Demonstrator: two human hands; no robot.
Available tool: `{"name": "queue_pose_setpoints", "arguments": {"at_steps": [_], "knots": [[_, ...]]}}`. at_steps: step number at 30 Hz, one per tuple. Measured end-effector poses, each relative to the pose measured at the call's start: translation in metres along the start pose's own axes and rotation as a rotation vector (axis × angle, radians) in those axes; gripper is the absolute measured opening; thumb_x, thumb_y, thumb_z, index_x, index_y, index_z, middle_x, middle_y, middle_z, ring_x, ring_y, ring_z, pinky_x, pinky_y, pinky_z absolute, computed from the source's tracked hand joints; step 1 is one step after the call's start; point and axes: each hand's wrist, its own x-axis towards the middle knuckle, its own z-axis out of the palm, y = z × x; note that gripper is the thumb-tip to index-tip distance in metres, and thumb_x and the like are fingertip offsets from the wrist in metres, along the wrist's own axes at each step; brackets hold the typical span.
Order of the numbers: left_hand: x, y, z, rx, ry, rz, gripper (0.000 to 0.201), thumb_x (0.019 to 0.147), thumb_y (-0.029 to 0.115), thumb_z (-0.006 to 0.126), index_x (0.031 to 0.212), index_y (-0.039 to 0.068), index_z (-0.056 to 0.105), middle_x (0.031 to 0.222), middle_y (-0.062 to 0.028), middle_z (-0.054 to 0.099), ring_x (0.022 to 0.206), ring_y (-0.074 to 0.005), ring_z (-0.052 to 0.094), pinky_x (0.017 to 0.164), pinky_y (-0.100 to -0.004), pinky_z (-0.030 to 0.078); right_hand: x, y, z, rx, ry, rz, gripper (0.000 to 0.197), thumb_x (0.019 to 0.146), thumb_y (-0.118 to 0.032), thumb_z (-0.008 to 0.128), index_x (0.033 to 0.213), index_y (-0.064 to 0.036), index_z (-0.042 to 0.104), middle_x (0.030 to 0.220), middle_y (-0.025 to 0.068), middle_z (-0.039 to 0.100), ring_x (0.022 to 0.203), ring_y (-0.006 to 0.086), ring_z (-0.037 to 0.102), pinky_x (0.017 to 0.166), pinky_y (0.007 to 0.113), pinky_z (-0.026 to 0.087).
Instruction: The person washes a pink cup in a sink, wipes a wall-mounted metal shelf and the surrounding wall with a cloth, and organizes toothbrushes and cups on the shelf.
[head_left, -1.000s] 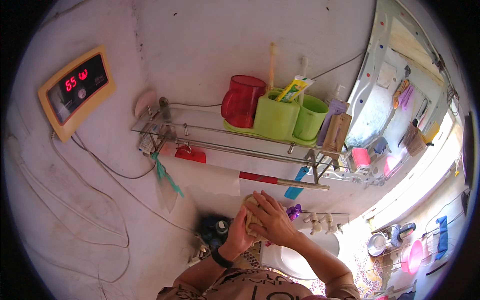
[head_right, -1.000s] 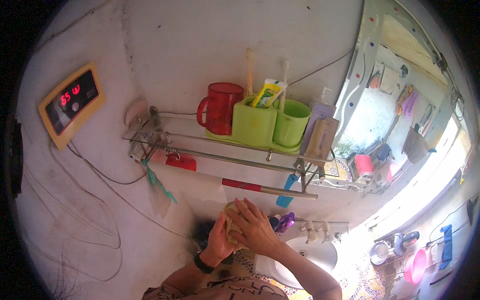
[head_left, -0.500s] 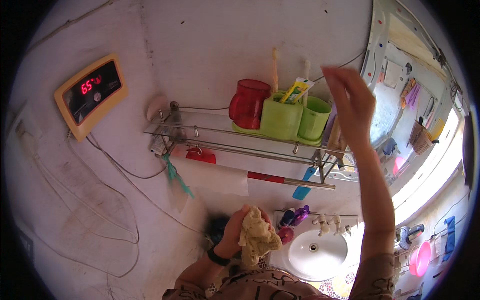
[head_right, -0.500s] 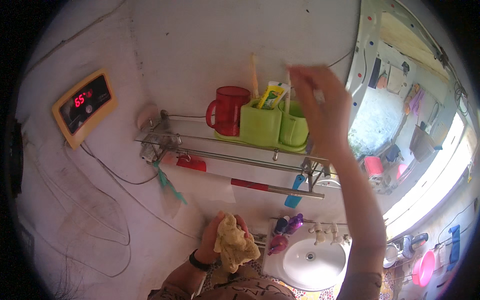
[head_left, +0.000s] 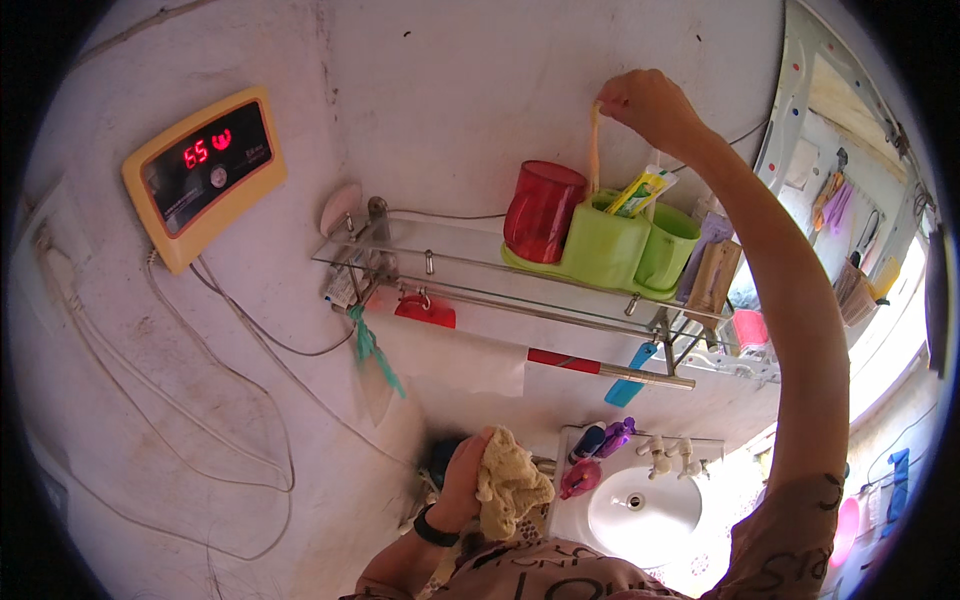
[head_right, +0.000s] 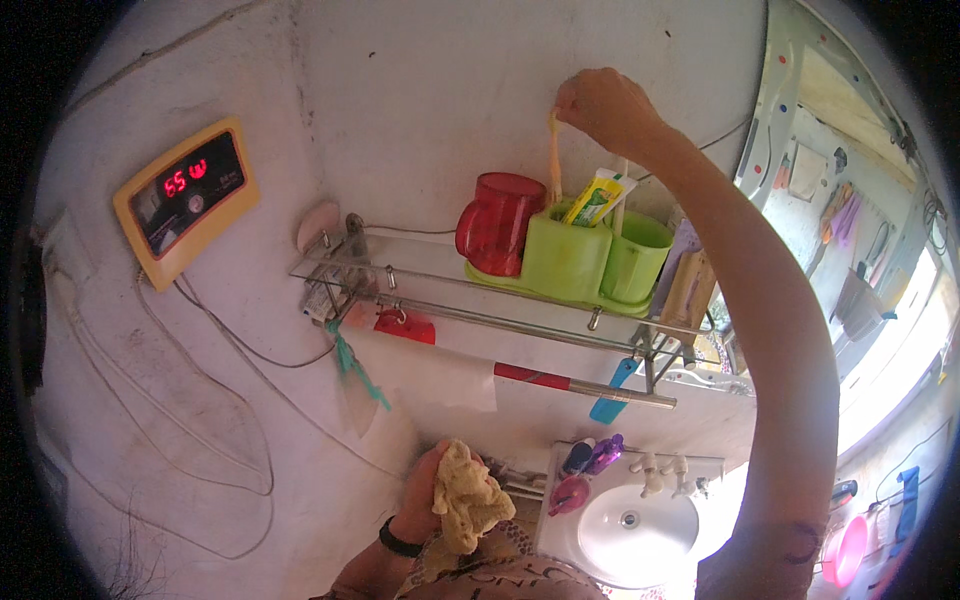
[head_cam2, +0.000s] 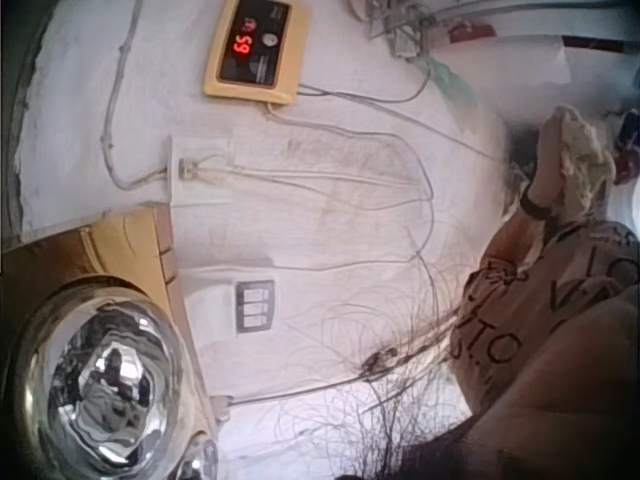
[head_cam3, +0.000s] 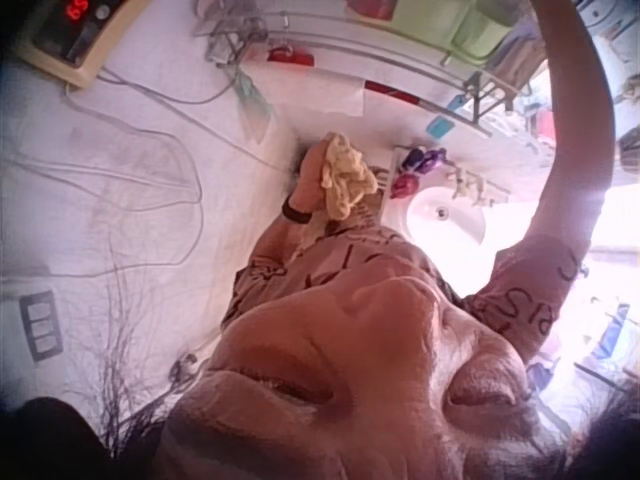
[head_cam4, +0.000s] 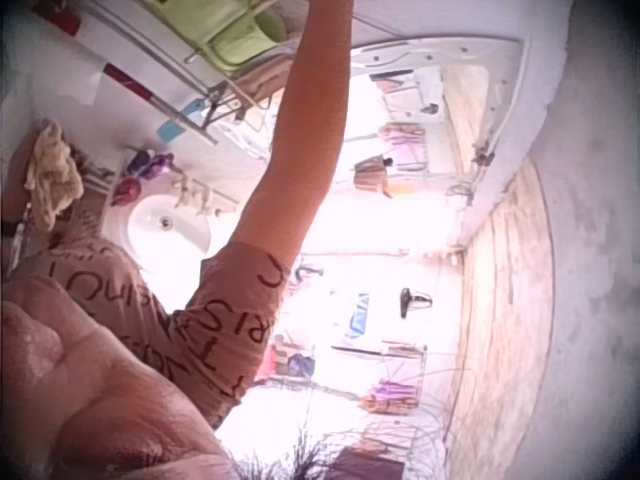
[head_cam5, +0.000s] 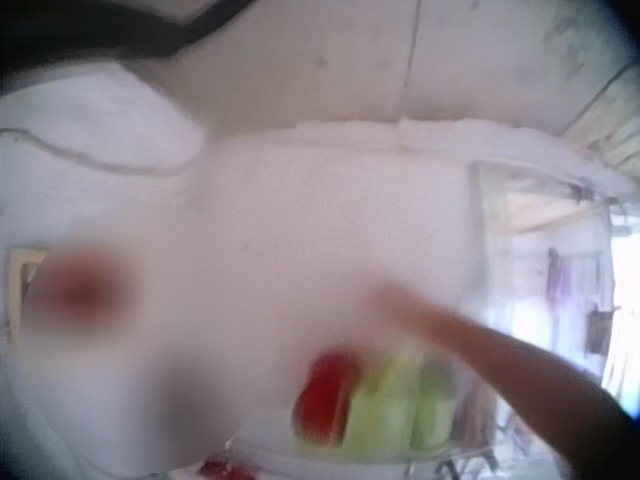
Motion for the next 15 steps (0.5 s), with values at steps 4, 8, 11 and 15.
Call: {"name": "queue_pose_setpoints", "arguments": {"at_steps": [4,8,11,15], "knots": [[-0.002,0.004,0.004,0.003,0.066,-0.038,0.044,0.098,0.04,0.036,0.096,0.001,0.057,0.09,-0.0092,0.062,0.082,-0.0188,0.063,0.078,-0.0339,0.051,0.004,0.003,-0.007,-0.099,0.066,-0.138,0.019,0.083,-0.022,0.061,0.09,-0.0056,0.069,0.087,0.0119,0.067,0.079,0.0296,0.063,0.073,0.038,0.05],[-0.001,-0.002,0.001,0.043,0.086,0.027,0.043,0.098,0.039,0.037,0.096,0.002,0.058,0.089,-0.0086,0.062,0.083,-0.0187,0.062,0.078,-0.0333,0.051,0.011,0.005,-0.002,-0.153,0.076,-0.184,0.017,0.082,-0.021,0.061,0.086,-0.0056,0.068,0.082,0.0114,0.065,0.077,0.0301,0.062,0.071,0.04,0.05],[0.001,-0.011,-0.008,-0.09,0.11,-0.009,0.042,0.097,0.04,0.04,0.095,0.002,0.058,0.088,-0.0087,0.063,0.082,-0.0198,0.062,0.077,-0.0335,0.051,0.012,-0.002,-0.001,-0.217,0.127,-0.183,0.016,0.08,-0.022,0.063,0.081,-0.0058,0.067,0.079,0.0112,0.064,0.077,0.0311,0.06,0.072,0.041,0.049],[-0.001,-0.009,-0.012,-0.182,0.15,-0.089,0.041,0.097,0.04,0.042,0.096,0.002,0.058,0.087,-0.009,0.062,0.081,-0.0205,0.062,0.076,-0.034,0.052,0.021,-0.007,-0.006,-0.183,-0.04,-0.078,0.016,0.08,-0.019,0.061,0.081,-0.003,0.064,0.078,0.0108,0.066,0.067,0.0237,0.063,0.061,0.036,0.05]]}}
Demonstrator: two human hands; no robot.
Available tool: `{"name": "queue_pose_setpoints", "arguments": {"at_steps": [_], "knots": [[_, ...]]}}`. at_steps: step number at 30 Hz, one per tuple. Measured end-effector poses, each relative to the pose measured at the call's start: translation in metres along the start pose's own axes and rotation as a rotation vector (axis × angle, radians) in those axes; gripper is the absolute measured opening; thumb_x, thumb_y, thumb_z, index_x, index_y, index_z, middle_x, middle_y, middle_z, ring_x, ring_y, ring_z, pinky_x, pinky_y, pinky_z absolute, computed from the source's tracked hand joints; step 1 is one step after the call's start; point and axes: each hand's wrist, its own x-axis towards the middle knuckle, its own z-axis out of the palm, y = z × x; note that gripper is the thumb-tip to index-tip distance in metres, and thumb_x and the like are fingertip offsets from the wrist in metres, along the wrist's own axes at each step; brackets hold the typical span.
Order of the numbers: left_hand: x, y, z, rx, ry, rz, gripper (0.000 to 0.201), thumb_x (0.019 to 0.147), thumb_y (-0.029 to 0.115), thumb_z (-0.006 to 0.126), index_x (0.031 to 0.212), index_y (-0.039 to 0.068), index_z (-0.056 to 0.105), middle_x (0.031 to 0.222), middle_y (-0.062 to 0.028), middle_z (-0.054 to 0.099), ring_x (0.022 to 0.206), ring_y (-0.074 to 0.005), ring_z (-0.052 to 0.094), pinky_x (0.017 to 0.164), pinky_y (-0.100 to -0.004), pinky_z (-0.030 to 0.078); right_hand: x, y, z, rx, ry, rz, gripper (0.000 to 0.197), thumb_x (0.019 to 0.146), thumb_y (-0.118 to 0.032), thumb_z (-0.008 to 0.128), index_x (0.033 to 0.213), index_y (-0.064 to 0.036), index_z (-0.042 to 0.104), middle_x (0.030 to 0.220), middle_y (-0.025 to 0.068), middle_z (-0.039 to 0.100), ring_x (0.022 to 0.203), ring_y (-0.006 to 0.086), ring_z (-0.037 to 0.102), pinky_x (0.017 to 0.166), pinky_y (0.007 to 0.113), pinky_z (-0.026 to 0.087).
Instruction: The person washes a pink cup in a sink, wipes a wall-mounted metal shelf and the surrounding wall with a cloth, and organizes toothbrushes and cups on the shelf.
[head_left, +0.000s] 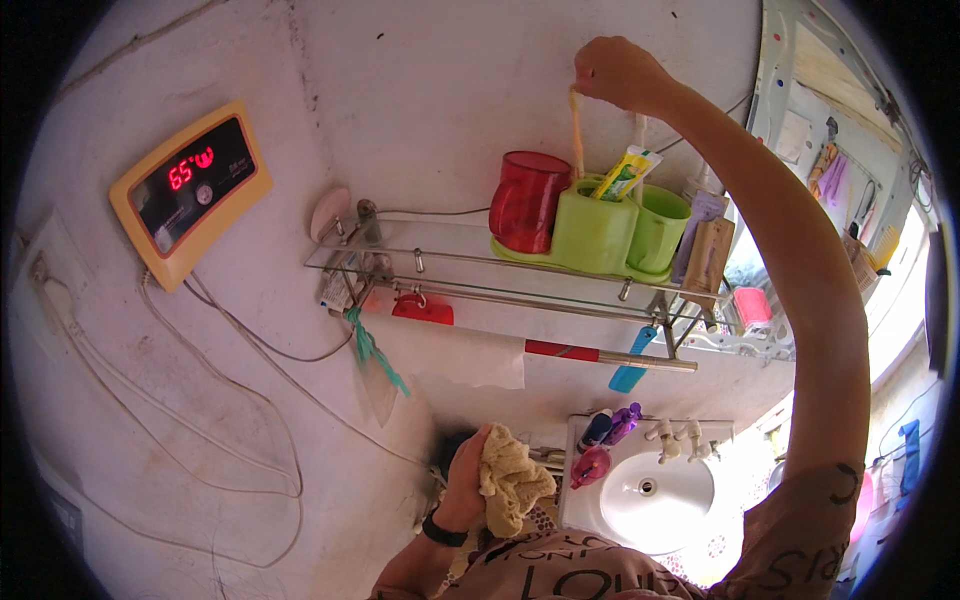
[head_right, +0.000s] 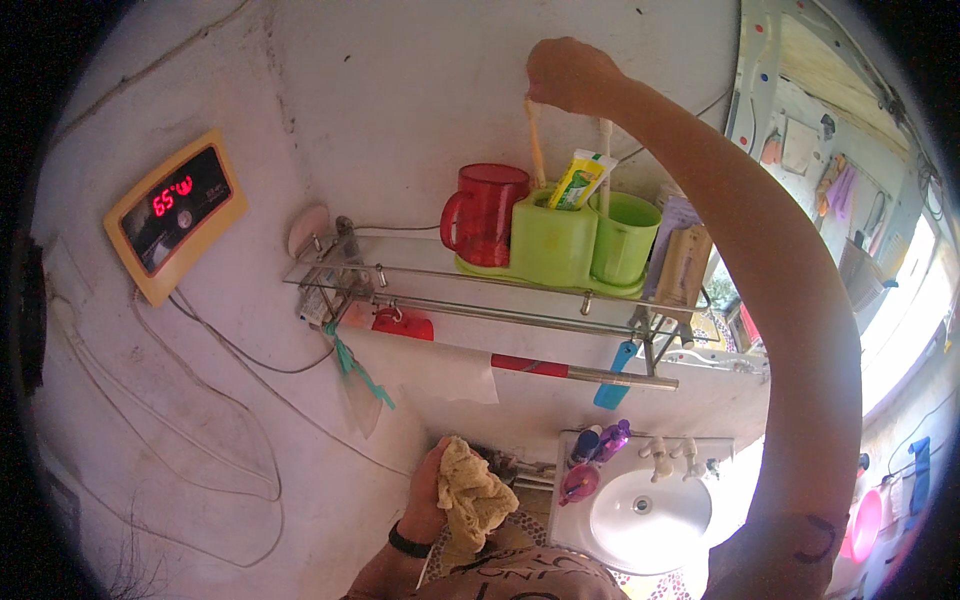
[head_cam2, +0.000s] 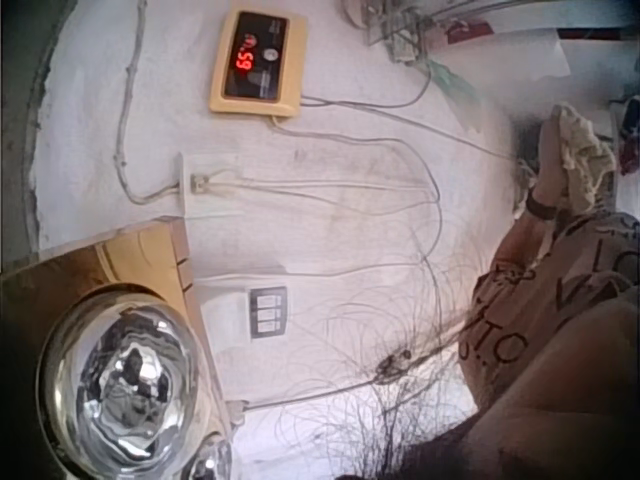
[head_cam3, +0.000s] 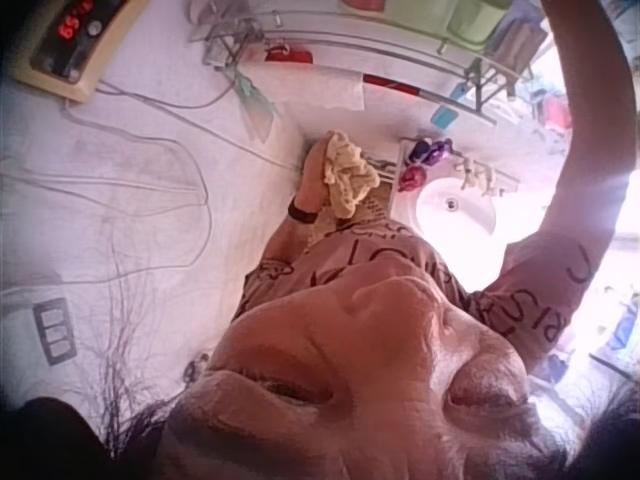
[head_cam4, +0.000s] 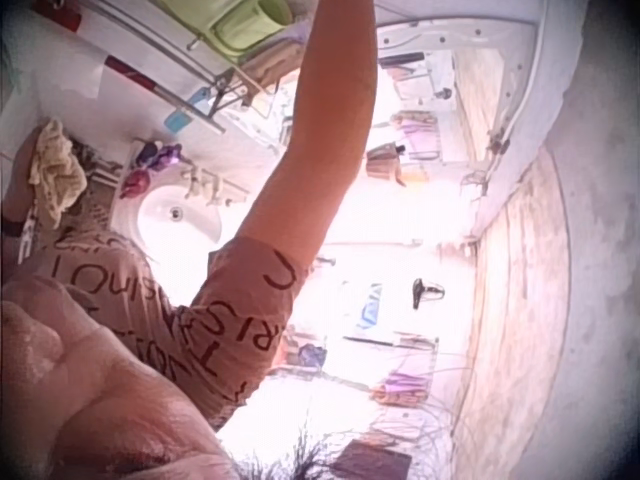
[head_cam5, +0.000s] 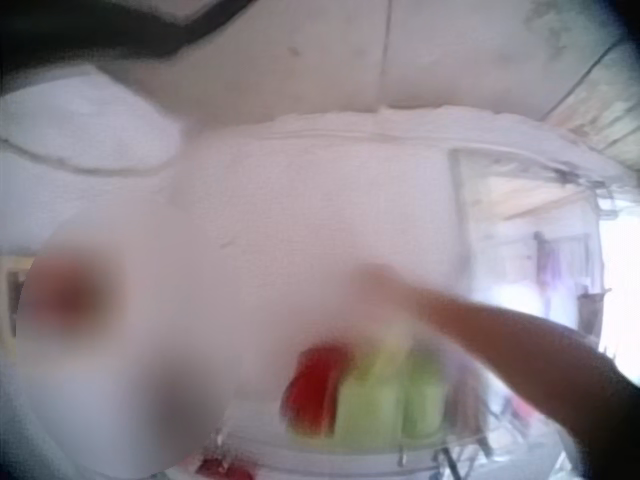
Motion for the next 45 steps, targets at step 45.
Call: {"name": "queue_pose_setpoints", "arguments": {"at_steps": [45], "knots": [[0.004,0.086,0.024,0.506,0.089,0.924,0.03,0.097,0.023,0.047,0.118,0.004,0.054,0.12,-0.0046,0.053,0.105,-0.0144,0.051,0.082,-0.0288,0.043,-0.186,-0.196,0.052,1.208,-0.008,-0.073,0.056,0.069,-0.001,0.058,0.124,0.0007,0.048,0.124,0.0262,0.045,0.115,0.0414,0.047,0.098,0.04,0.039]]}}
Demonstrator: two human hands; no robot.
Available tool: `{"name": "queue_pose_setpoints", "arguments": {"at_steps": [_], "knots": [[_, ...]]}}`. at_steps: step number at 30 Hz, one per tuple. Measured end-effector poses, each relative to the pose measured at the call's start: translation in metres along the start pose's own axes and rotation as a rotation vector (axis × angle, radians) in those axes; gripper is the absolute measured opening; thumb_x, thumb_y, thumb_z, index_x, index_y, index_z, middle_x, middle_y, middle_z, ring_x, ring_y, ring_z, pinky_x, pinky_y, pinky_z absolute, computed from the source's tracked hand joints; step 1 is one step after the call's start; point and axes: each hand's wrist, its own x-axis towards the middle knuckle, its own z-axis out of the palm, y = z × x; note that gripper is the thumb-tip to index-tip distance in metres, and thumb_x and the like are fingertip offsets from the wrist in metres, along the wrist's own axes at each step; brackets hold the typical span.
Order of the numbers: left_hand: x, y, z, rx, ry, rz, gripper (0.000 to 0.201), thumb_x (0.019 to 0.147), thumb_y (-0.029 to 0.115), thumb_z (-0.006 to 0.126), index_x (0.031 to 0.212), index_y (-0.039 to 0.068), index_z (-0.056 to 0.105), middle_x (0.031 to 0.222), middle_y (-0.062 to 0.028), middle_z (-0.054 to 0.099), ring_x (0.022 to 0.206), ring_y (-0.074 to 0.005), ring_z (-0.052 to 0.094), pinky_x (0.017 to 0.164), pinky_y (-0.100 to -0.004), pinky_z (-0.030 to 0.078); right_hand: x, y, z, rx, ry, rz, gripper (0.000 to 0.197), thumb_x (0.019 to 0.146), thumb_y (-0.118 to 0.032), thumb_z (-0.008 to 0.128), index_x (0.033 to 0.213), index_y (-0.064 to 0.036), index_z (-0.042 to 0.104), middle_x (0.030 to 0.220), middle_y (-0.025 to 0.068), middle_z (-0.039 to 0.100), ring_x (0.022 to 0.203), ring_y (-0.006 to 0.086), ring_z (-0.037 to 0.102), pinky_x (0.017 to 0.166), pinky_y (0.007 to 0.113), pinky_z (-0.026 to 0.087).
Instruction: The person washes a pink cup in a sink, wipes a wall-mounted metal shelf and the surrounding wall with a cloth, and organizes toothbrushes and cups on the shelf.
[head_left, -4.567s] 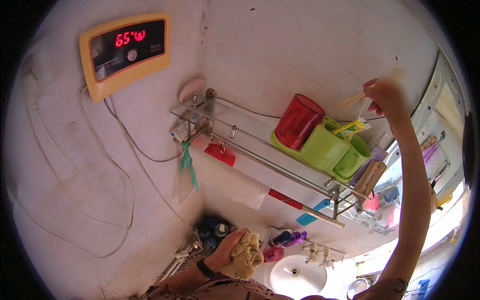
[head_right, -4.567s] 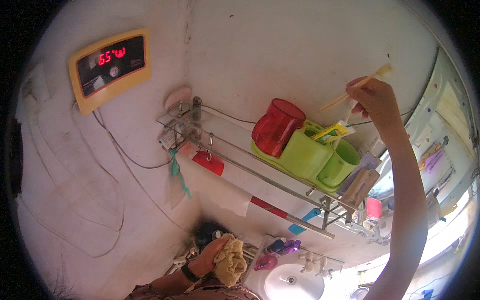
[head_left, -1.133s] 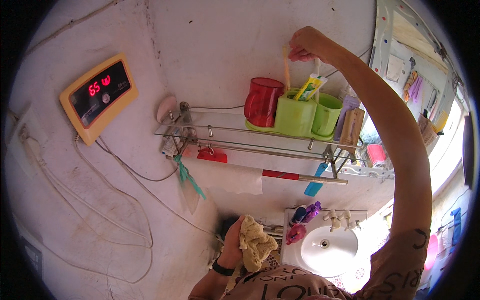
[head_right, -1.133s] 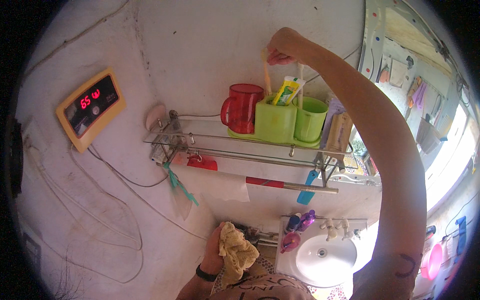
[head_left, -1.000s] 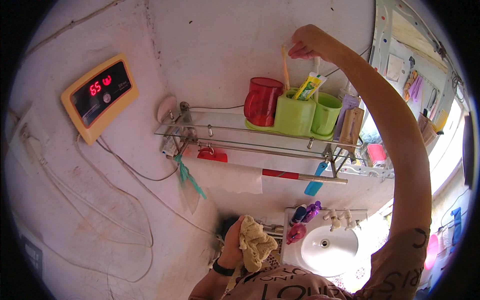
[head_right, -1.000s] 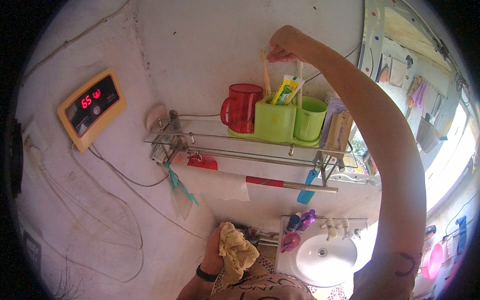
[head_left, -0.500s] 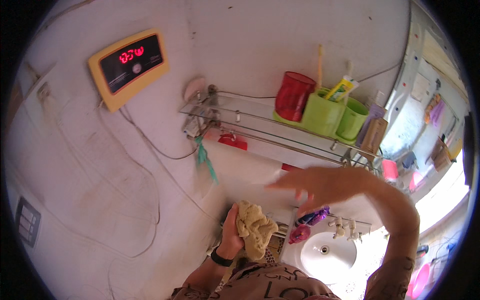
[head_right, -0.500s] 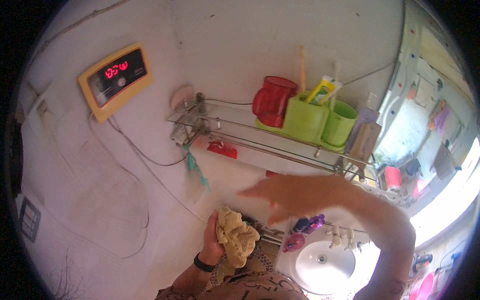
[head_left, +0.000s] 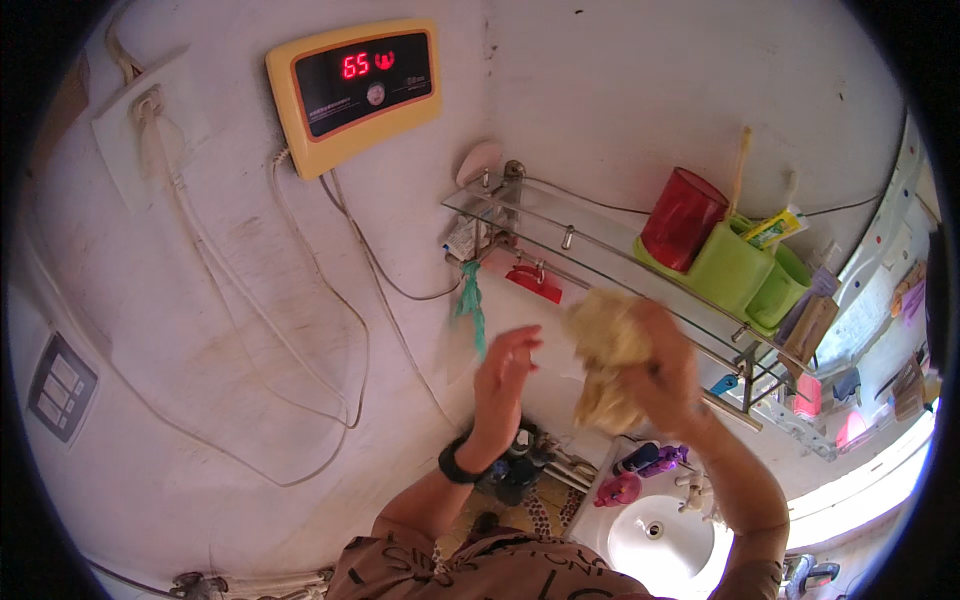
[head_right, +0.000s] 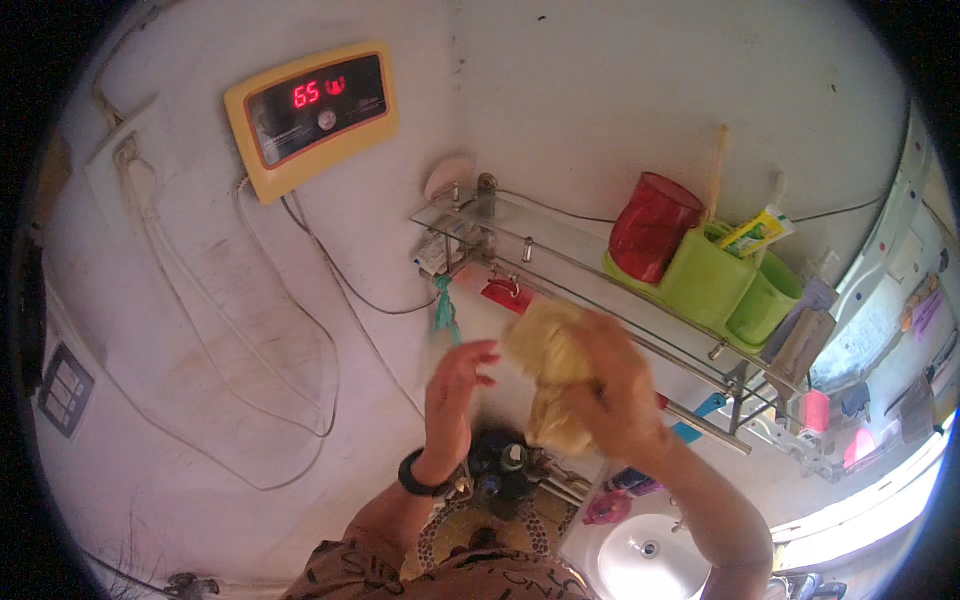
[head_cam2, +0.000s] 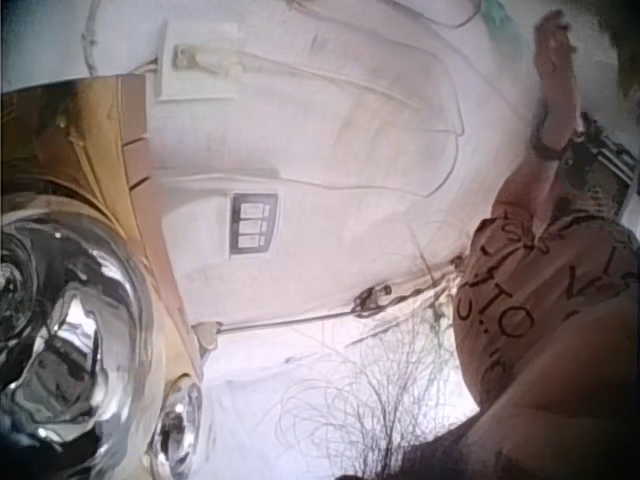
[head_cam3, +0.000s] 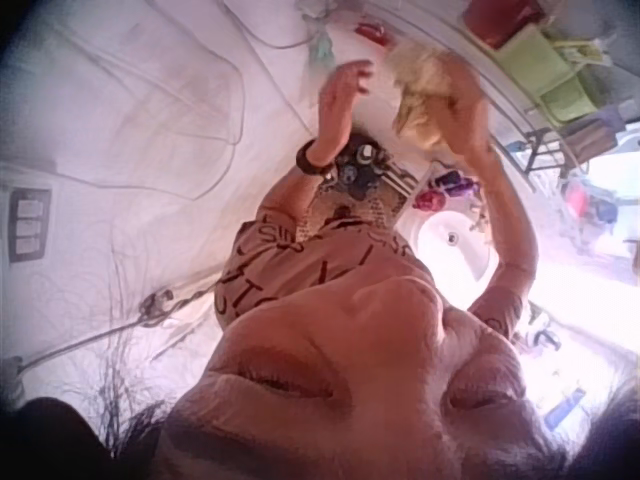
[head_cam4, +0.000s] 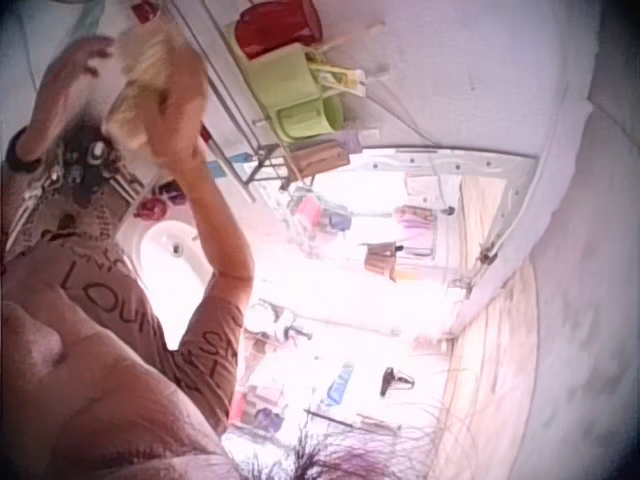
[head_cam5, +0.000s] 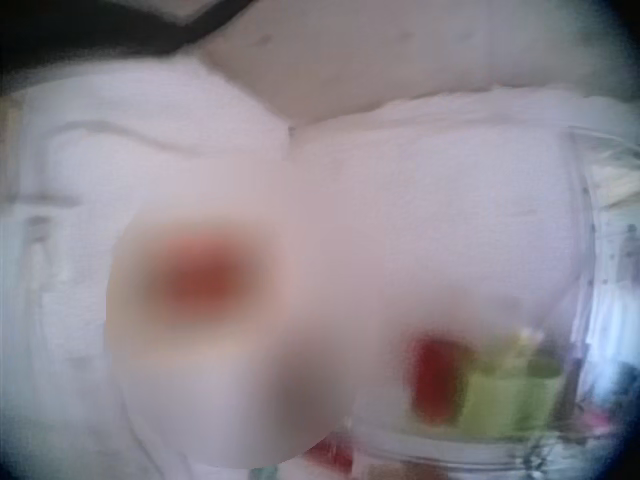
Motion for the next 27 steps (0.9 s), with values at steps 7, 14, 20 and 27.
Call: {"name": "queue_pose_setpoints", "arguments": {"at_steps": [7,14,20,27], "knots": [[0.1,0.013,-0.024,0.554,0.275,0.546,0.022,0.088,0.005,0.054,0.11,0.002,0.058,0.106,-0.0071,0.058,0.093,-0.015,0.055,0.077,-0.0277,0.046,0.138,-0.023,0.001,-0.299,0.33,-0.1,0.042,0.077,-0.013,0.058,0.117,-0.0009,0.054,0.117,0.0242,0.048,0.1,0.04,0.054,0.088,0.042,0.045],[0.156,0.005,-0.039,0.988,0.358,0.698,0.032,0.08,-0.002,0.054,0.111,0.001,0.057,0.109,-0.0183,0.058,0.098,-0.0329,0.057,0.086,-0.0404,0.047,0.231,0.042,0.045,-0.565,-0.207,0.076,0.032,0.079,-0.018,0.058,0.108,-0.0038,0.059,0.108,0.0173,0.056,0.092,0.0337,0.057,0.08,0.041,0.046],[0.158,-0.003,-0.051,1.09,0.298,0.695,0.029,0.077,-0.005,0.053,0.104,0.0,0.059,0.108,-0.0199,0.061,0.107,-0.0375,0.056,0.09,-0.0437,0.047,0.243,0.093,0.08,-0.581,-0.259,-0.188,0.024,0.076,-0.012,0.057,0.097,-0.0022,0.062,0.09,0.0202,0.059,0.085,0.0354,0.057,0.076,0.041,0.045],[0.16,0.0,-0.066,1.118,0.146,0.727,0.026,0.071,-0.004,0.056,0.097,-0.005,0.061,0.107,-0.0204,0.06,0.11,-0.0365,0.054,0.09,-0.0421,0.047,0.239,0.093,0.049,-0.682,-0.418,-0.197,0.017,0.072,-0.008,0.057,0.086,0.0006,0.062,0.09,0.0182,0.059,0.088,0.0375,0.055,0.077,0.044,0.044]]}}
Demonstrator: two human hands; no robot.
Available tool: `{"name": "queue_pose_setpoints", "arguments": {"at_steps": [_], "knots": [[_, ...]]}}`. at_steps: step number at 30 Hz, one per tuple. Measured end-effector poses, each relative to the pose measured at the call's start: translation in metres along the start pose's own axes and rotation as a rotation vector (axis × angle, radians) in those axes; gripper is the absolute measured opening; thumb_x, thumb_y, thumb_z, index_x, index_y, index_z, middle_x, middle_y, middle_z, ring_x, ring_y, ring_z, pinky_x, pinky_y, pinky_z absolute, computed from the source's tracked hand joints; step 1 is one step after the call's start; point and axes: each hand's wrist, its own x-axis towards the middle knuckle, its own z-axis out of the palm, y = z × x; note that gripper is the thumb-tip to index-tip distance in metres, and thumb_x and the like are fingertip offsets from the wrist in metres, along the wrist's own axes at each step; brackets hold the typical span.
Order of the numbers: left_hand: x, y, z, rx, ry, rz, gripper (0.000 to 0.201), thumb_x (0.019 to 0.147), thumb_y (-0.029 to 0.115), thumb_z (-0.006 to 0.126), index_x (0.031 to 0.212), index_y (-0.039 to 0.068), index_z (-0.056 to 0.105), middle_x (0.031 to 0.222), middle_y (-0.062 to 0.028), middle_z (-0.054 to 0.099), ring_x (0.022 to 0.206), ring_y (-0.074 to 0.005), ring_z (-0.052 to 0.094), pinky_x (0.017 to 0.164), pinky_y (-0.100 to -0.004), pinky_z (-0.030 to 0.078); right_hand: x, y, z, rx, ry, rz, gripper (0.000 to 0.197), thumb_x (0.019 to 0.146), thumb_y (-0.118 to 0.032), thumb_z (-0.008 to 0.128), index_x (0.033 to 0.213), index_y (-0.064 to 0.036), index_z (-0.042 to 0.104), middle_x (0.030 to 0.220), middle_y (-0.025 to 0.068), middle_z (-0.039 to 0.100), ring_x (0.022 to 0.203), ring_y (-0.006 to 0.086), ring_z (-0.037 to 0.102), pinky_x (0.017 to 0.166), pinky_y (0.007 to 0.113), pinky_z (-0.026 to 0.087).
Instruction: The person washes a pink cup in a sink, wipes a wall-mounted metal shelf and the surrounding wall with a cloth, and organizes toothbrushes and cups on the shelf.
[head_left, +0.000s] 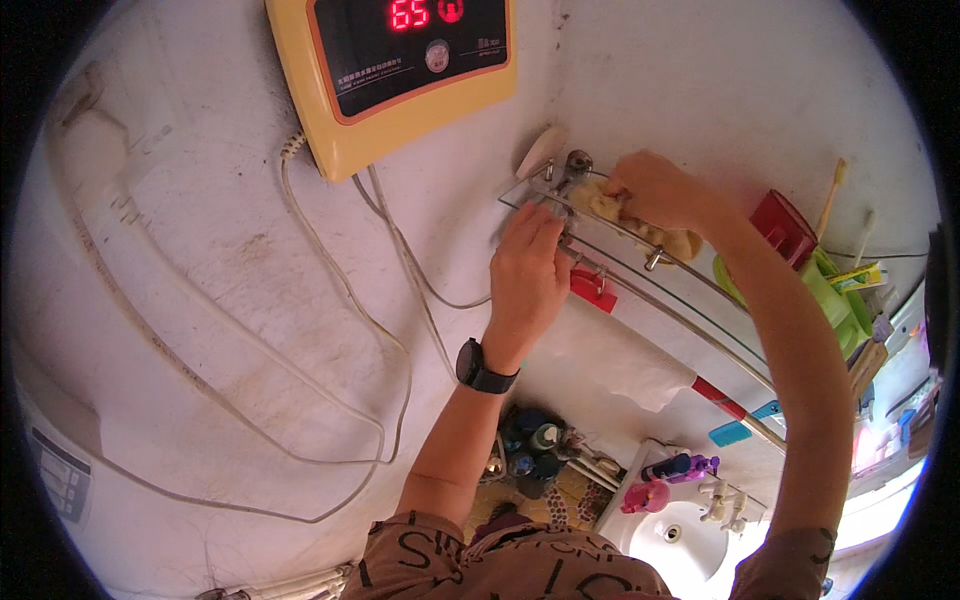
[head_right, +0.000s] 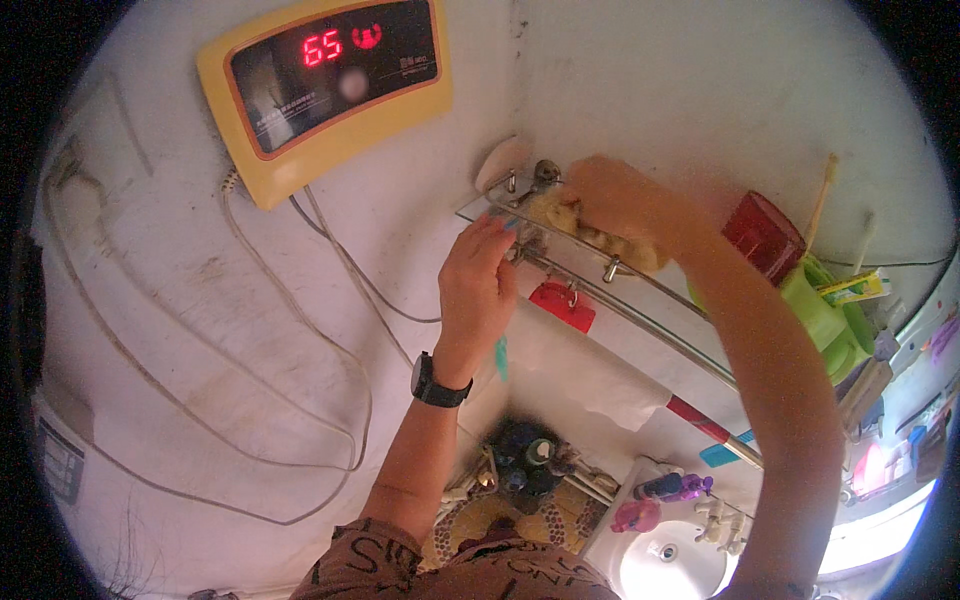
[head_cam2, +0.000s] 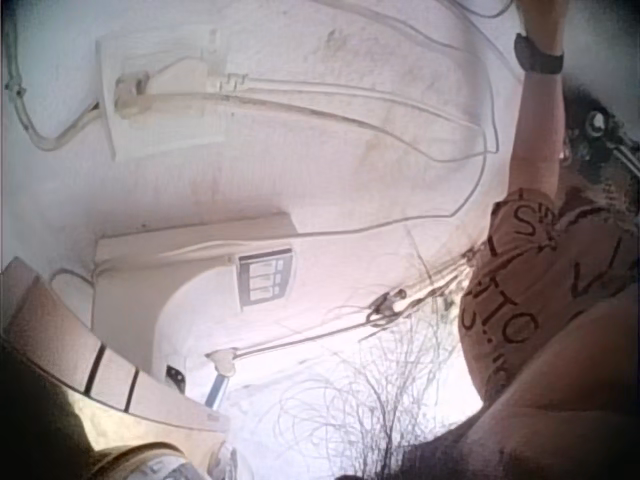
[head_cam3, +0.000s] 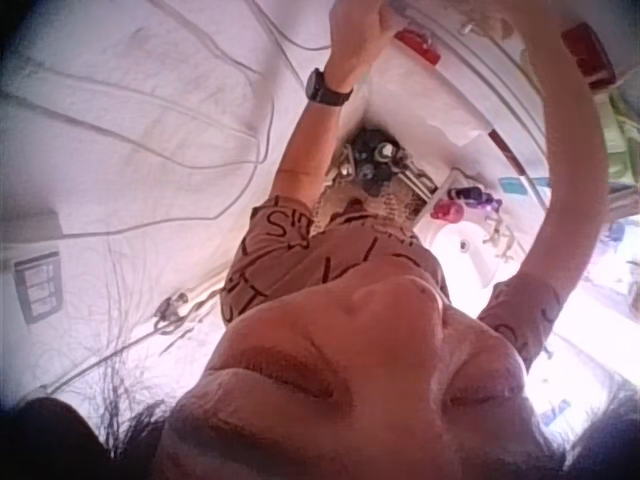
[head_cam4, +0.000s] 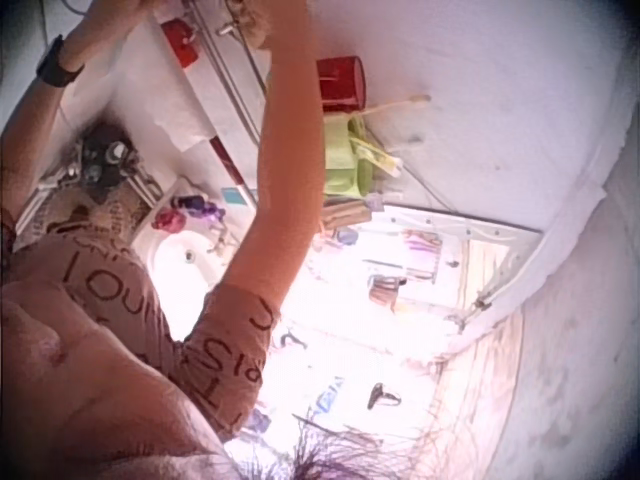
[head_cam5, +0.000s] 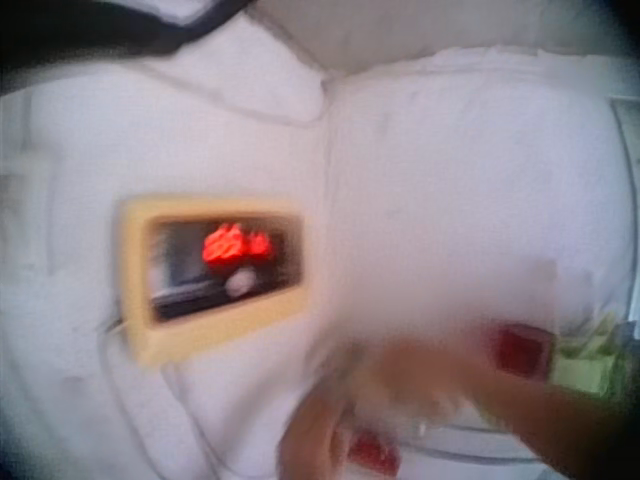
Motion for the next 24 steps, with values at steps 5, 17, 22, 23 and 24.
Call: {"name": "queue_pose_setpoints", "arguments": {"at_steps": [5,17,22,23,24], "knots": [[0.005,0.008,0.0,-0.006,-0.004,0.014,0.029,0.069,-0.008,0.053,0.096,-0.003,0.063,0.104,-0.0192,0.063,0.108,-0.0358,0.056,0.09,-0.0425,0.048,0.04,-0.012,0.022,0.054,0.225,0.026,0.012,0.071,-0.006,0.056,0.077,0.0011,0.062,0.078,0.0222,0.058,0.078,0.0391,0.057,0.069,0.045,0.044],[0.005,0.007,-0.001,0.021,-0.03,0.033,0.03,0.068,-0.008,0.053,0.097,-0.004,0.063,0.104,-0.0207,0.063,0.106,-0.0366,0.057,0.09,-0.0425,0.048,0.023,-0.02,0.019,0.12,0.15,0.108,0.02,0.071,-0.008,0.059,0.088,-0.0041,0.069,0.09,0.0184,0.062,0.083,0.0348,0.06,0.073,0.04,0.048],[0.002,0.0,-0.005,-0.016,-0.049,0.03,0.03,0.07,-0.008,0.053,0.099,-0.003,0.062,0.106,-0.021,0.062,0.107,-0.0369,0.056,0.09,-0.0429,0.047,0.032,-0.017,-0.004,0.035,0.149,0.151,0.026,0.071,-0.01,0.061,0.096,-0.0077,0.068,0.097,0.0153,0.059,0.095,0.0325,0.057,0.08,0.04,0.047],[0.001,0.0,-0.004,-0.033,-0.046,0.028,0.031,0.071,-0.008,0.053,0.1,-0.003,0.062,0.107,-0.0209,0.061,0.108,-0.0373,0.055,0.09,-0.0431,0.047,0.032,-0.018,-0.011,0.032,0.124,0.169,0.028,0.071,-0.01,0.061,0.098,-0.0084,0.068,0.098,0.0149,0.059,0.097,0.0321,0.056,0.081,0.04,0.047],[-0.001,-0.001,-0.003,-0.049,-0.043,0.027,0.031,0.071,-0.008,0.053,0.101,-0.002,0.061,0.108,-0.0209,0.06,0.109,-0.0376,0.055,0.09,-0.0433,0.047,0.034,-0.019,-0.013,0.03,0.099,0.187,0.029,0.071,-0.01,0.062,0.1,-0.0091,0.067,0.099,0.0144,0.058,0.1,0.0318,0.055,0.083,0.04,0.046]]}}
